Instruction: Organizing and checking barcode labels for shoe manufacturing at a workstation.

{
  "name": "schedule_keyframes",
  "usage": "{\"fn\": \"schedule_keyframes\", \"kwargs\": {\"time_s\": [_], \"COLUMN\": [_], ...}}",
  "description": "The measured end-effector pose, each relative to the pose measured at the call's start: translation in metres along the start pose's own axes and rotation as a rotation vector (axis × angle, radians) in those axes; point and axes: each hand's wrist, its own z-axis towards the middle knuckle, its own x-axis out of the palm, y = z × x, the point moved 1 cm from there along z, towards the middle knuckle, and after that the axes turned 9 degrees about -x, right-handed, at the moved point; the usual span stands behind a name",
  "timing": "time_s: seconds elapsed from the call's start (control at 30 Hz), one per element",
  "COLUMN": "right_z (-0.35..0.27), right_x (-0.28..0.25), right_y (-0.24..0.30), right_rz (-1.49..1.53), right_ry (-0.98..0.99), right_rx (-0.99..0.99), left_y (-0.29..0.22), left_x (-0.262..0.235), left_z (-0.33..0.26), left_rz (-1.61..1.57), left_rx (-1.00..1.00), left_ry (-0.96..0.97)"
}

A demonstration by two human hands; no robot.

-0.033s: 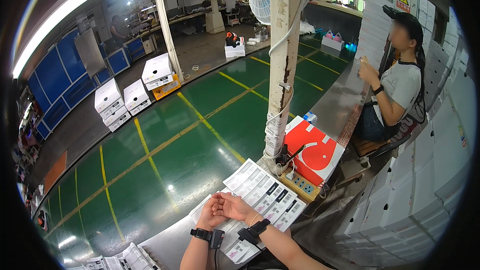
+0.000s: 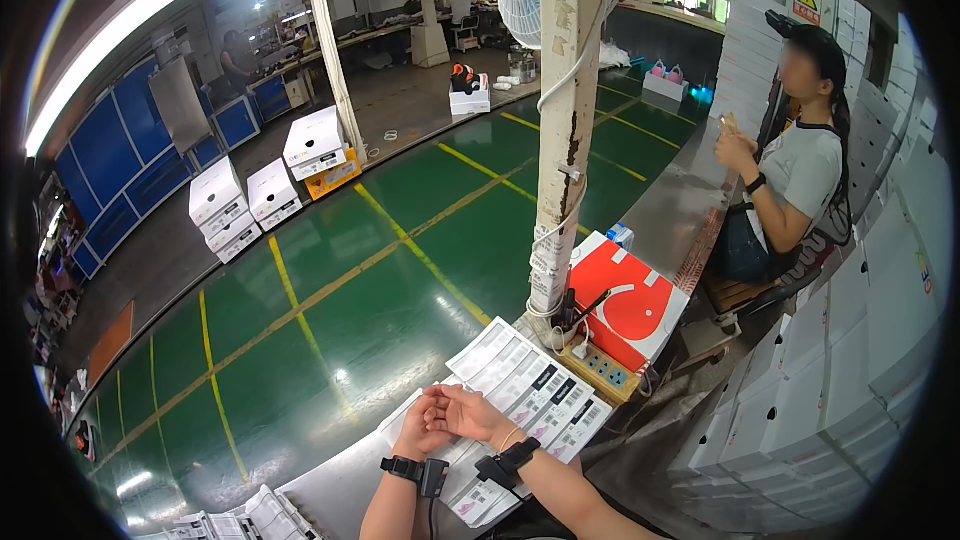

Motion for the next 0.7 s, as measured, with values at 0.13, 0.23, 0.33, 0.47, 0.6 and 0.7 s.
{"fn": "schedule_keyframes", "kwargs": {"time_s": [0.13,0.23,0.33,0.47,0.6,0.7], "right_z": [0.001,0.000,0.000,0.000,0.000,-0.001], "right_x": [-0.001,-0.004,-0.003,-0.001,-0.001,-0.002], "right_y": [0.000,0.001,0.000,0.000,-0.001,0.000], "right_rz": [-0.010,-0.014,-0.007,-0.008,-0.003,-0.011], "right_ry": [0.001,0.000,0.007,0.007,0.014,0.016], "right_rx": [-0.003,-0.008,-0.008,-0.005,-0.010,-0.015], "left_y": [-0.001,0.001,0.001,0.001,0.004,0.003], "left_x": [0.000,0.020,0.030,0.024,0.025,0.021], "left_z": [-0.001,-0.007,-0.011,-0.010,-0.008,-0.008], "left_rz": [-0.031,0.071,0.090,0.074,0.081,0.076], "left_rx": [-0.022,0.046,0.050,0.045,0.067,0.062], "left_ry": [0.064,-0.053,-0.016,-0.042,-0.088,-0.037]}}
